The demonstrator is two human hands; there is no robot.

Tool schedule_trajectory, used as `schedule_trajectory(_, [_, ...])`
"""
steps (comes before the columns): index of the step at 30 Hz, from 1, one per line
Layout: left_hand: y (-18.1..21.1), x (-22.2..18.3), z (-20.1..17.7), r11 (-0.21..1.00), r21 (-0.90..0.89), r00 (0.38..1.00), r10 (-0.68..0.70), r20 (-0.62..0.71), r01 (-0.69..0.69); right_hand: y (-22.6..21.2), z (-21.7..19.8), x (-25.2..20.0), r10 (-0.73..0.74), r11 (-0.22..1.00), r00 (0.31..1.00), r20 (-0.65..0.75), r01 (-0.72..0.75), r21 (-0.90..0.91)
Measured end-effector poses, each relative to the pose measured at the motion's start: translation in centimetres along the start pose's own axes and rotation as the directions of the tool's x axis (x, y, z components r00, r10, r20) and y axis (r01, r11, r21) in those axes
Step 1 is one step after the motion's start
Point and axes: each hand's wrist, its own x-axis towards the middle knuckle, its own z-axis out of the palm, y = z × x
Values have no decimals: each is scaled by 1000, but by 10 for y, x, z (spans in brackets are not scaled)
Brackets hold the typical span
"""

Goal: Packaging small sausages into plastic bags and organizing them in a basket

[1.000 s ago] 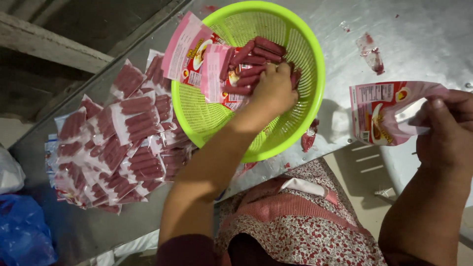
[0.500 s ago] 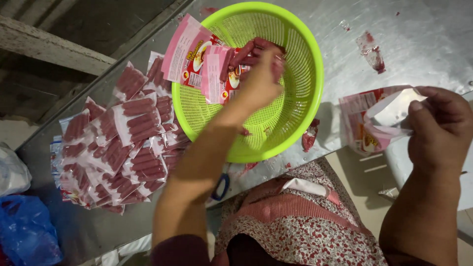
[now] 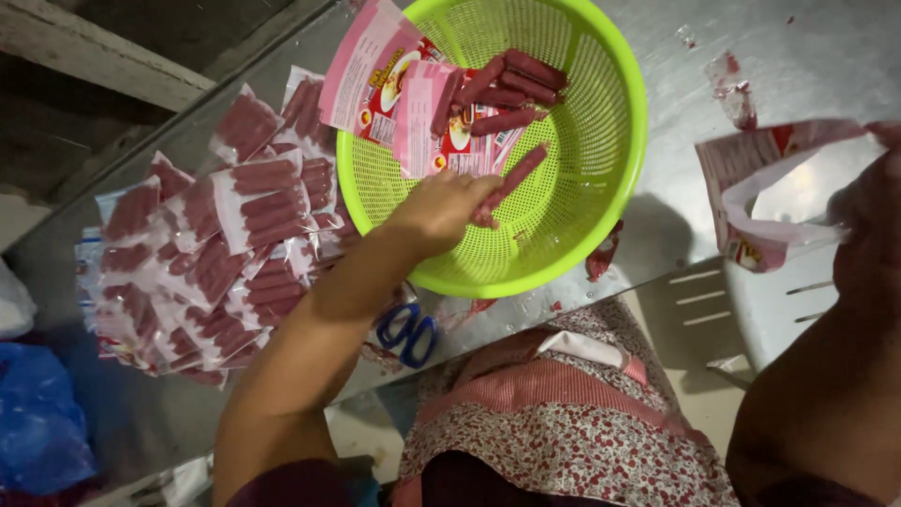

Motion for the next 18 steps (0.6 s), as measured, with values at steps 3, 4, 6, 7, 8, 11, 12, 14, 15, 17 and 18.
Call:
schedule_trajectory(3, [-28, 23, 22, 952, 232, 973, 220, -73, -198, -46, 2, 32, 193, 922, 980, 39, -195, 336])
schedule_trajectory(4, [-25, 18, 18, 952, 231, 972, 222, -77, -199, -76, 7, 38, 189, 924, 981, 38, -191, 332])
schedule_trajectory(6, [-19, 6, 10, 989, -48, 988, 137, -77, -141, -136, 18, 52, 148, 946, 989, -12, -138, 293])
schedule_trajectory(7, [-16, 0, 3, 989, -49, 987, 138, -83, -142, -147, 29, 57, 141, 947, 990, -12, -132, 291])
schedule_trajectory(8, [-12, -6, -4, 968, -238, 995, 55, -85, -74, -158, 40, 63, 27, 963, 997, -65, -9, 269])
schedule_trajectory(11, [-7, -20, -21, 800, -600, 991, -90, -102, 11, -186, 71, 89, -256, 954, 964, -73, 264, 142])
schedule_trajectory(12, [-7, -25, -25, 653, -757, 979, -165, -115, 21, -194, 83, 99, -407, 911, 913, -5, 407, 61])
schedule_trajectory(14, [-22, -24, -8, 452, -887, 969, -162, -188, -96, -196, 108, 107, -405, 914, 913, 56, 405, 4])
schedule_trajectory(15, [-30, -25, 1, 225, -951, 952, -173, -253, -212, -197, 121, 110, -392, 915, 913, 114, 399, -51])
schedule_trajectory(17, [-29, -40, 7, -24, -988, 975, -171, -144, -150, -192, 142, 110, -437, 880, 885, 163, 458, -125])
schedule_trajectory(18, [-29, -47, 10, -266, -962, 990, -135, -32, -68, -190, 153, 111, -469, 839, 858, 211, 507, -197])
